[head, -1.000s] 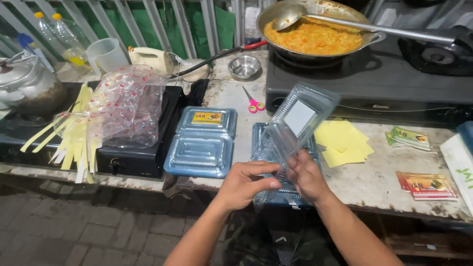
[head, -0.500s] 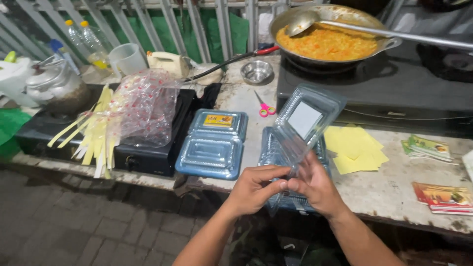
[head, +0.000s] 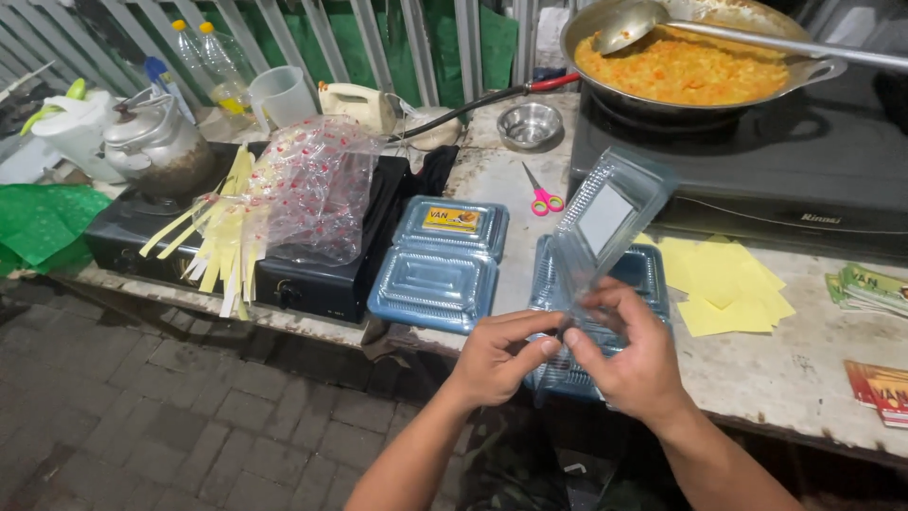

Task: Peeling and applying adhesive labels to clear plastic food containers on a work surface.

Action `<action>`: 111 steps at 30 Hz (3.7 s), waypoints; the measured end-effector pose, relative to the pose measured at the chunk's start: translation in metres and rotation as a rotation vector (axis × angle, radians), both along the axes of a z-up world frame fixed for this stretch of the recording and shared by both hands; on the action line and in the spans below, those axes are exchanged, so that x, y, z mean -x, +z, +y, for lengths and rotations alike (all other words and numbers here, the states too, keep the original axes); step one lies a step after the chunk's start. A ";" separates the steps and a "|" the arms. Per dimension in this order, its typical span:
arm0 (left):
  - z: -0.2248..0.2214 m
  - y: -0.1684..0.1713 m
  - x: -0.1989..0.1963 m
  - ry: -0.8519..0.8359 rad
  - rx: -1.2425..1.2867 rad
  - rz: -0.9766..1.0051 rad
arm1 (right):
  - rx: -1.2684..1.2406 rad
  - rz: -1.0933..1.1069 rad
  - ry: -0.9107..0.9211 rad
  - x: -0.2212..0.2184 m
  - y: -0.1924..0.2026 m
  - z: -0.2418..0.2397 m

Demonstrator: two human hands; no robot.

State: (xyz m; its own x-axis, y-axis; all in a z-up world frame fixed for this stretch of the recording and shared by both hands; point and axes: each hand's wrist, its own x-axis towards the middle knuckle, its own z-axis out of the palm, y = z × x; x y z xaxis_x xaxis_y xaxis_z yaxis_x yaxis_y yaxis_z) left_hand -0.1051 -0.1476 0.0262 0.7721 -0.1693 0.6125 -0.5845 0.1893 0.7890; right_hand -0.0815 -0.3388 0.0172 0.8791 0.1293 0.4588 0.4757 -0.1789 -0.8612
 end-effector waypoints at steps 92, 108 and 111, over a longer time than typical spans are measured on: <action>0.077 -0.058 -0.048 0.621 -0.960 -0.084 | 0.070 -0.412 -0.288 -0.006 0.060 -0.052; -0.058 -0.075 -0.019 -0.749 0.799 0.445 | 0.301 -0.576 0.143 0.006 0.030 0.039; -0.031 -0.097 0.001 0.171 0.289 -0.052 | 0.198 -0.462 0.365 -0.007 0.012 0.003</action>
State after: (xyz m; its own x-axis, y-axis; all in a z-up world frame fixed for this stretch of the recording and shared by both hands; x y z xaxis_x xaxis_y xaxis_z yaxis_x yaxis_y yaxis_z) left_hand -0.1063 -0.1783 -0.0703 0.7410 0.1466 0.6553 -0.6649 0.2962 0.6856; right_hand -0.0747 -0.3359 0.0291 0.4780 0.5059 0.7180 0.8523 -0.0695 -0.5184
